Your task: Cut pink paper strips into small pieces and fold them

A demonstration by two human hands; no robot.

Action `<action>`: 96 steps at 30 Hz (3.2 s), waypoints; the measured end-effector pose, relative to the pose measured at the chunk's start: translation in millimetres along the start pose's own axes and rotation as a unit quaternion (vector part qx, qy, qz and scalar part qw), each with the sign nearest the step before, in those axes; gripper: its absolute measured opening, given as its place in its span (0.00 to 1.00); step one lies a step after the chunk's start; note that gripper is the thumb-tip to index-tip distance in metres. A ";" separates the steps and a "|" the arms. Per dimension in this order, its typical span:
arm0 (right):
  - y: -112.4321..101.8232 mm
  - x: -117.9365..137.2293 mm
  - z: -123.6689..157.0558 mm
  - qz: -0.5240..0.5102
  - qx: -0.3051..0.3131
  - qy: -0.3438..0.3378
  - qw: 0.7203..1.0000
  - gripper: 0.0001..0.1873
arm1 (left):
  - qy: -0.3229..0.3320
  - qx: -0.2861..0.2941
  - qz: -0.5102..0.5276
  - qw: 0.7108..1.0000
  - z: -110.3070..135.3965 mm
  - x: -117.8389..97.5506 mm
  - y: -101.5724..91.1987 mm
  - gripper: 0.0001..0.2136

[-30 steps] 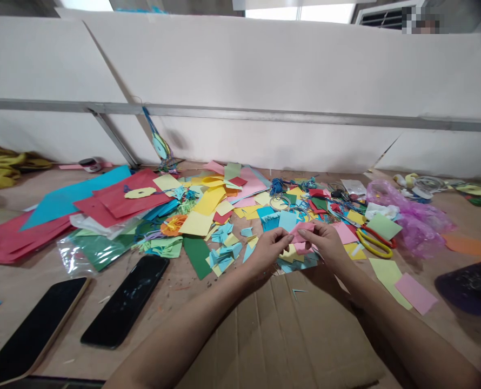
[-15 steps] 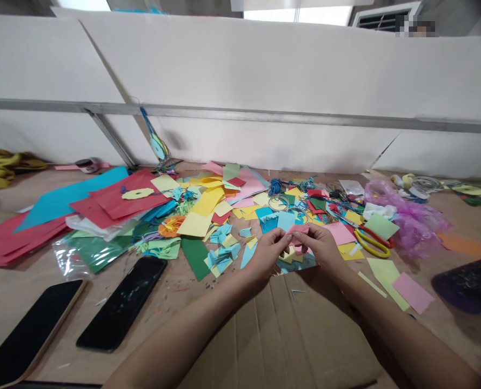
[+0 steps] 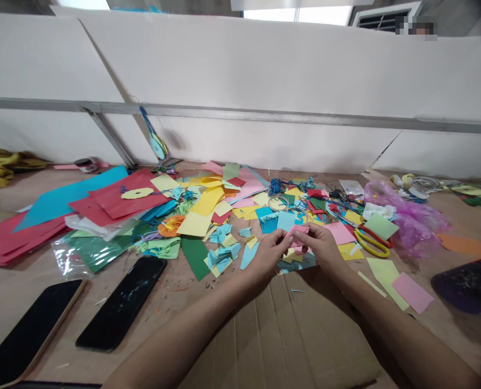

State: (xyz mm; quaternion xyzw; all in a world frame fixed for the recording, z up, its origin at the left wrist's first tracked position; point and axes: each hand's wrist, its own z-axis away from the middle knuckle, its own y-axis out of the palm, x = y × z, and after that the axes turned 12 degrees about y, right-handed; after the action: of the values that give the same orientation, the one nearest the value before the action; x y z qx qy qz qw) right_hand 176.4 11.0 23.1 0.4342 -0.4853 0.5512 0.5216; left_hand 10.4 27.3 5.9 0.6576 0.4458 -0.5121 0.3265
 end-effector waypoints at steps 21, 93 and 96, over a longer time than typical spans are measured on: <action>-4.6 24.8 9.3 -0.014 -0.027 -0.001 1.000 0.19 | 0.001 -0.023 0.011 1.000 -3.9 -15.4 -0.9 0.23; -64.6 -38.6 83.2 0.610 -0.168 -0.093 0.769 0.13 | -0.001 0.192 -0.059 0.980 -9.7 -30.2 -23.3 0.19; -67.6 -38.5 81.6 0.587 -0.223 -0.075 0.775 0.10 | -0.001 0.191 -0.063 0.980 -10.6 -32.0 -24.8 0.20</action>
State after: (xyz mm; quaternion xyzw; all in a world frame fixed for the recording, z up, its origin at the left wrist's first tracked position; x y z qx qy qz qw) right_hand 244.5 -76.5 3.1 -0.0234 -0.7931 0.5922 0.1407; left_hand -10.9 38.3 40.2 0.6779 0.3800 -0.6081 0.1621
